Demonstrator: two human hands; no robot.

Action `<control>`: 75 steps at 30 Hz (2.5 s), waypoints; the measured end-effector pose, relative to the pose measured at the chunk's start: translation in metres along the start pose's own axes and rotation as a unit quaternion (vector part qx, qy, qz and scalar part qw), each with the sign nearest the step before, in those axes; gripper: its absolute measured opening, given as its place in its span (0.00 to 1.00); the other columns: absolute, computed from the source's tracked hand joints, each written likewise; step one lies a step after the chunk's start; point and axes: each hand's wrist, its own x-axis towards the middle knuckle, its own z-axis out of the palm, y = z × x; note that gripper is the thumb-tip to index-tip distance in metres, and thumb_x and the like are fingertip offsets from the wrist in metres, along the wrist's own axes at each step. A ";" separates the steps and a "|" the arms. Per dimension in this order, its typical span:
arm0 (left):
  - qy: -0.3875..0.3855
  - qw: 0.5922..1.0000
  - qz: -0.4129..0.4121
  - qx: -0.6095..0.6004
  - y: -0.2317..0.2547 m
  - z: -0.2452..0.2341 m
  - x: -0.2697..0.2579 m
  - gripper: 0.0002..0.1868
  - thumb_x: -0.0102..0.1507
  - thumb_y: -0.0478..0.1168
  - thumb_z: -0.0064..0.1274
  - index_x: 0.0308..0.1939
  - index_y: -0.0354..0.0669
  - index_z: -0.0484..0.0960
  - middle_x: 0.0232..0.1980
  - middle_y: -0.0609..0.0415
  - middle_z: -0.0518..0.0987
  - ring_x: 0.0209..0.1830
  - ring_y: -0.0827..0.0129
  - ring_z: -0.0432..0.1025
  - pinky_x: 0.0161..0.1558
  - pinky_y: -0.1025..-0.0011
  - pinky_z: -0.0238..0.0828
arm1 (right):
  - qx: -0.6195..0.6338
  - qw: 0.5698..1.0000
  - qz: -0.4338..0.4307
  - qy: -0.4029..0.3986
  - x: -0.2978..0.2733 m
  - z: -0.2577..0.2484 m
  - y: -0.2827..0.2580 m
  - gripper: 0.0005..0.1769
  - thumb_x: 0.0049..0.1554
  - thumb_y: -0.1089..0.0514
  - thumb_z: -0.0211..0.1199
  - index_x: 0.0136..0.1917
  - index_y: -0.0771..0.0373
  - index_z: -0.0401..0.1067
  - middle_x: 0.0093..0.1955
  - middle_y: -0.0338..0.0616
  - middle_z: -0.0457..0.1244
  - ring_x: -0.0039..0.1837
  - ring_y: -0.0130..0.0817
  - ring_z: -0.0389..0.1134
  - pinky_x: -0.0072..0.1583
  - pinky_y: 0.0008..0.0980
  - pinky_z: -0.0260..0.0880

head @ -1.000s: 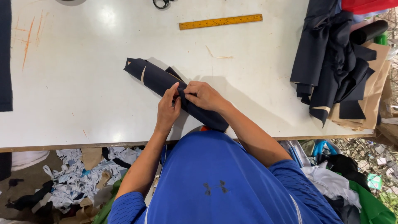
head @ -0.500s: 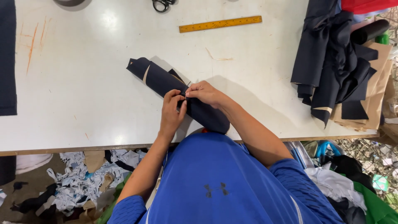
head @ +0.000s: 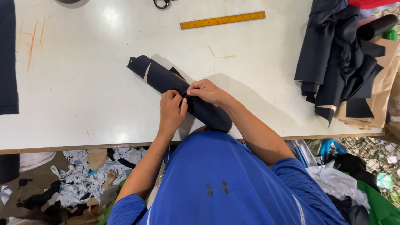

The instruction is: The person cuts a piece of dark fabric using shears, then folds and rolls the cut pieces. They also handle a paper pattern, unfolding it on the table.

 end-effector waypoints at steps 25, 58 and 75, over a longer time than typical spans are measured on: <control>-0.223 0.912 -0.269 -0.216 -0.050 -0.038 -0.021 0.24 0.76 0.53 0.48 0.61 0.34 0.82 0.44 0.27 0.84 0.54 0.34 0.78 0.55 0.46 0.72 | -0.296 0.954 -0.024 -0.031 -0.074 -0.016 -0.031 0.64 0.49 0.25 0.75 0.83 0.63 0.54 0.82 0.59 0.54 0.80 0.57 0.59 0.79 0.57 0.58; -0.236 0.945 0.022 -0.224 0.151 0.226 0.158 0.45 0.76 0.49 0.55 0.85 0.34 0.45 0.83 0.26 0.50 0.83 0.33 0.49 0.78 0.42 0.55 | -0.169 0.899 -0.055 0.401 -0.310 -0.187 0.117 0.31 0.65 0.42 0.65 0.73 0.62 0.70 0.68 0.57 0.66 0.66 0.53 0.72 0.64 0.49 0.75; -0.146 0.966 -0.043 -0.208 0.181 0.326 0.265 0.43 0.81 0.56 0.58 0.88 0.46 0.48 0.86 0.39 0.48 0.78 0.36 0.64 0.69 0.51 0.76 | -0.259 0.673 0.027 0.692 -0.420 -0.405 0.205 0.22 0.58 0.55 0.79 0.60 0.68 0.78 0.51 0.55 0.69 0.53 0.52 0.76 0.51 0.43 0.79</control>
